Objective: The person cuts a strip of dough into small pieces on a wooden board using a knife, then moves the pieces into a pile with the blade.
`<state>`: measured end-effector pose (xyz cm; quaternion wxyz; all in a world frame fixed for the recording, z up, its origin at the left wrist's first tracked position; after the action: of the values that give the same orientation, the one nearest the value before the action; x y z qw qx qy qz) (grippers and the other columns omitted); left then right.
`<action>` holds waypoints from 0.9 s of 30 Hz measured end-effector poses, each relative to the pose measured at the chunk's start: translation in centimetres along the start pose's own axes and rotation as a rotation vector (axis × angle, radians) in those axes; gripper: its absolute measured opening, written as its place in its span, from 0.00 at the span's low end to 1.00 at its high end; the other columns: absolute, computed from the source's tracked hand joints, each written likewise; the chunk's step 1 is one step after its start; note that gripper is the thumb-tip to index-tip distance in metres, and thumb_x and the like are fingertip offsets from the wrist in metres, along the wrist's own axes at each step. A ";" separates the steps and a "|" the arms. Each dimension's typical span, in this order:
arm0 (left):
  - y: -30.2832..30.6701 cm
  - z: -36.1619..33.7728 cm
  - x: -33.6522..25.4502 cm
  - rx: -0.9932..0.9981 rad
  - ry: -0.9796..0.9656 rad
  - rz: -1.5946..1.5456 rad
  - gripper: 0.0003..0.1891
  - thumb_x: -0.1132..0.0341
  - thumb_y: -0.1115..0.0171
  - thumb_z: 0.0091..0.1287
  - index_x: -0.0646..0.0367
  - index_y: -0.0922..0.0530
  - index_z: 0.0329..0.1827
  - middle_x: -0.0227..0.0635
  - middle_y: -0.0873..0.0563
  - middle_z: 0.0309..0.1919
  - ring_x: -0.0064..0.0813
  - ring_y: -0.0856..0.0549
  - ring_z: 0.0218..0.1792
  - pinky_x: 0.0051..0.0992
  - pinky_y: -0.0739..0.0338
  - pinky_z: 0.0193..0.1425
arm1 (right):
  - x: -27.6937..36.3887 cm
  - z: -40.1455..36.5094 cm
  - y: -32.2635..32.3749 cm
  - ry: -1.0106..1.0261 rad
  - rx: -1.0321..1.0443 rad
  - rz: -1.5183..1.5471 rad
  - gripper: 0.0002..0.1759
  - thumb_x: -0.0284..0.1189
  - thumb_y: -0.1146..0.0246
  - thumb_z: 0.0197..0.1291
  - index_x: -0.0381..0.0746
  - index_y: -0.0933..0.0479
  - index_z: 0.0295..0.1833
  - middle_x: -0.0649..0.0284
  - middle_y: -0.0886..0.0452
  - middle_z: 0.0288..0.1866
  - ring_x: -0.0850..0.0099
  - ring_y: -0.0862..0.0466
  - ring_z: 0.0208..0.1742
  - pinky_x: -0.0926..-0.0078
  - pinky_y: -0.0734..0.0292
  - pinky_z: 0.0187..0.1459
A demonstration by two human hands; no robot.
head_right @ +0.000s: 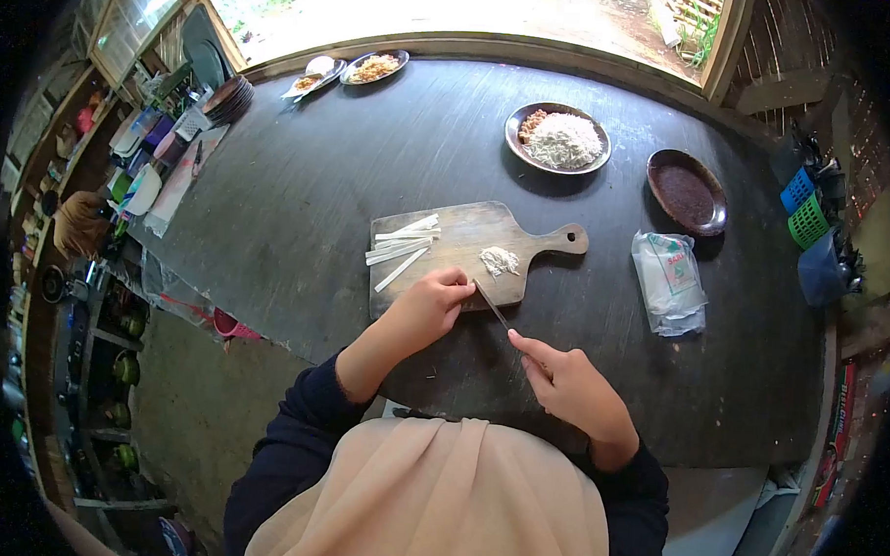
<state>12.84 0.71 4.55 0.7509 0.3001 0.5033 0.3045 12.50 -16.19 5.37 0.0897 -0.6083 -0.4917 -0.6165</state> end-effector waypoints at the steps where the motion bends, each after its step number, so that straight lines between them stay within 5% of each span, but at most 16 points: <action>1: 0.1 0.0 0.0 0.003 0.011 -0.003 0.12 0.80 0.40 0.58 0.66 0.19 0.45 0.44 0.18 0.42 0.46 0.17 0.44 0.36 0.22 0.49 | 0.0 0.0 0.0 -0.004 0.001 0.006 0.21 0.24 0.44 0.69 0.41 0.27 0.67 0.53 0.27 0.20 0.74 0.26 0.16 0.75 0.26 0.28; 10: 0.2 0.0 0.0 -0.012 0.004 -0.016 0.11 0.81 0.40 0.57 0.66 0.19 0.44 0.44 0.18 0.42 0.47 0.18 0.44 0.36 0.22 0.49 | 0.1 0.5 -0.2 0.102 -0.072 -0.079 0.22 0.23 0.43 0.67 0.42 0.26 0.66 0.45 0.27 0.23 0.65 0.26 0.17 0.72 0.26 0.29; 16: 0.2 0.1 -0.2 -0.007 0.011 -0.002 0.11 0.80 0.40 0.58 0.66 0.18 0.44 0.44 0.18 0.42 0.46 0.17 0.44 0.35 0.22 0.50 | -0.2 0.0 0.0 -0.045 -0.009 0.034 0.21 0.23 0.42 0.67 0.41 0.25 0.66 0.41 0.26 0.25 0.58 0.27 0.18 0.70 0.26 0.30; 23: 0.1 -0.1 0.0 -0.005 0.012 -0.010 0.10 0.79 0.40 0.59 0.66 0.18 0.43 0.43 0.18 0.42 0.46 0.17 0.43 0.35 0.22 0.49 | -0.4 0.6 -0.3 0.040 -0.048 -0.022 0.21 0.24 0.42 0.67 0.41 0.25 0.65 0.43 0.26 0.25 0.59 0.27 0.18 0.71 0.25 0.31; 25: 0.3 -0.2 -0.3 -0.004 0.019 -0.014 0.10 0.79 0.40 0.59 0.66 0.18 0.43 0.43 0.18 0.42 0.46 0.17 0.43 0.35 0.22 0.49 | 0.3 0.8 -0.3 0.144 -0.086 -0.093 0.21 0.23 0.46 0.70 0.43 0.26 0.67 0.61 0.25 0.18 0.77 0.25 0.14 0.76 0.26 0.24; 27: 0.4 0.1 -0.3 -0.022 0.014 -0.009 0.10 0.79 0.40 0.59 0.65 0.18 0.43 0.43 0.18 0.42 0.46 0.17 0.43 0.35 0.22 0.49 | 0.3 0.3 0.1 0.082 -0.072 -0.055 0.21 0.24 0.44 0.68 0.42 0.25 0.66 0.53 0.26 0.21 0.70 0.26 0.16 0.74 0.26 0.27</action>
<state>12.75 0.74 5.09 0.7521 0.2871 0.5066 0.3087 12.64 -15.89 5.60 0.0709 -0.5717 -0.4815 -0.6605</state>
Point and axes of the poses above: each hand's wrist, its own z-axis towards the middle knuckle, its own y-axis out of the back of the hand, x = y × z, the point moved 10 cm from there along z, towards the middle knuckle
